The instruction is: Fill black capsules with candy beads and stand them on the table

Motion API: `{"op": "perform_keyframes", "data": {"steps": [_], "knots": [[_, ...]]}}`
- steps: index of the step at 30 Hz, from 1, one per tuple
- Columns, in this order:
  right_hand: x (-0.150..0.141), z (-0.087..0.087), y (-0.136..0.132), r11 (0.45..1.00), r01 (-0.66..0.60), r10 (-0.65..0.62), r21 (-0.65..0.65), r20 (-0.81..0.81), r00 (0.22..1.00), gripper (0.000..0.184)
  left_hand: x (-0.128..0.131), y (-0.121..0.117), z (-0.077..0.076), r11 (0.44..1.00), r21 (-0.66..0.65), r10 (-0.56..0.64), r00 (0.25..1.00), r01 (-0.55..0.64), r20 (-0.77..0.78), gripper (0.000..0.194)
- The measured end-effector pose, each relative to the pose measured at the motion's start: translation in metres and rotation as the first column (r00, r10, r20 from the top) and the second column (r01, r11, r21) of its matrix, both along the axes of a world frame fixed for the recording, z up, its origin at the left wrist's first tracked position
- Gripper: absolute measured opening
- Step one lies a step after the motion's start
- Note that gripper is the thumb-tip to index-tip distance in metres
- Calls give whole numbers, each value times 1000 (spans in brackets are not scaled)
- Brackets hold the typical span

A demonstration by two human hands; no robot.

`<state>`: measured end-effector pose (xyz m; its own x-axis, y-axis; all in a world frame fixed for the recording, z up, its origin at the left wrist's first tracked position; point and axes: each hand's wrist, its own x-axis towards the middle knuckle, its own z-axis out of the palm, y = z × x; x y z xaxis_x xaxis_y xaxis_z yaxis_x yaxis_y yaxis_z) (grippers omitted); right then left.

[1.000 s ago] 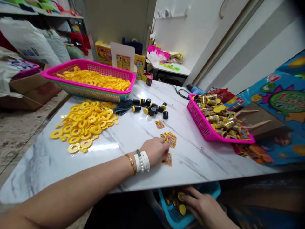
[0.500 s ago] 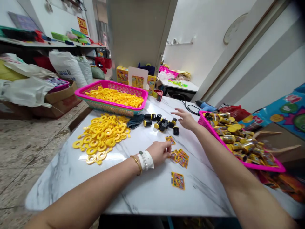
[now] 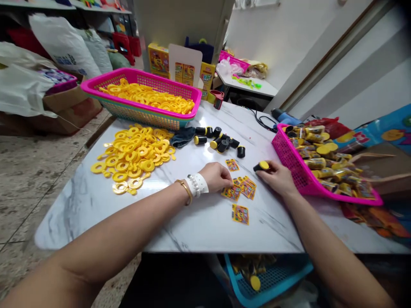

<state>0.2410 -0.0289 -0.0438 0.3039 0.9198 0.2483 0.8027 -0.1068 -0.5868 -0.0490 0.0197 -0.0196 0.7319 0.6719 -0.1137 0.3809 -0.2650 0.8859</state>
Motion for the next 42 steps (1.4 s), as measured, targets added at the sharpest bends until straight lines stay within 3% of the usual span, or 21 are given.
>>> {"op": "perform_keyframes", "data": {"steps": [3, 8, 10, 11, 14, 16, 19, 21, 23, 26, 30, 33, 36, 39, 42], "knots": [[-17, 11, -31, 1000, -30, 29, 5, 98, 995, 37, 2, -6, 0, 995, 81, -54, 999, 53, 7, 14], [-69, 57, -58, 943, -85, -32, 323, 342, 939, 34, 5, -14, 5, 974, 198, -112, 994, 111, -9, 12], [-94, 66, -65, 927, -181, 39, 327, 396, 917, 33, 4, -15, 9, 962, 245, -118, 993, 118, -17, 12], [-105, 66, -67, 933, -239, 122, 269, 387, 914, 31, 3, -15, 10, 957, 264, -118, 993, 119, -19, 13], [-128, 58, -66, 920, -389, 389, -39, 194, 901, 20, 0, -14, 16, 954, 284, -101, 995, 100, -9, 15], [-132, 50, -59, 906, -401, 407, -138, 12, 914, 30, -1, -11, 19, 963, 267, -37, 998, 25, 41, 15], [-132, 44, -43, 942, -328, 293, -73, -303, 907, 40, -2, -8, 21, 950, 192, 206, 955, -248, 213, 16], [-132, 43, -31, 966, -257, 223, -13, -457, 861, 44, -1, -5, 20, 913, 41, 375, 874, -407, 310, 29], [-134, 42, -23, 982, -186, 179, 40, -526, 831, 45, 0, -3, 18, 886, -168, 464, 816, -432, 345, 40], [-138, 36, -18, 983, -177, 169, 47, -609, 775, 44, 0, 1, 14, 879, -352, 444, 822, -321, 357, 37], [-138, 23, -21, 963, -269, 182, -1, -734, 655, 39, -2, 8, 8, 937, -264, 305, 905, -229, 297, 27], [-134, 19, -23, 956, -292, 203, -1, -716, 668, 39, -2, 8, 5, 968, -162, 230, 933, -190, 276, 27], [-133, 18, -23, 978, -200, 185, 52, -655, 733, 43, 1, 3, 4, 942, -120, 337, 891, -315, 305, 29], [-132, 17, -21, 993, -79, 117, 86, -695, 709, 47, 3, -7, 7, 880, -145, 472, 798, -452, 375, 36], [-131, 17, -18, 994, -24, 93, 110, -690, 718, 48, 4, -17, 11, 871, -145, 484, 766, -470, 423, 43]]}}
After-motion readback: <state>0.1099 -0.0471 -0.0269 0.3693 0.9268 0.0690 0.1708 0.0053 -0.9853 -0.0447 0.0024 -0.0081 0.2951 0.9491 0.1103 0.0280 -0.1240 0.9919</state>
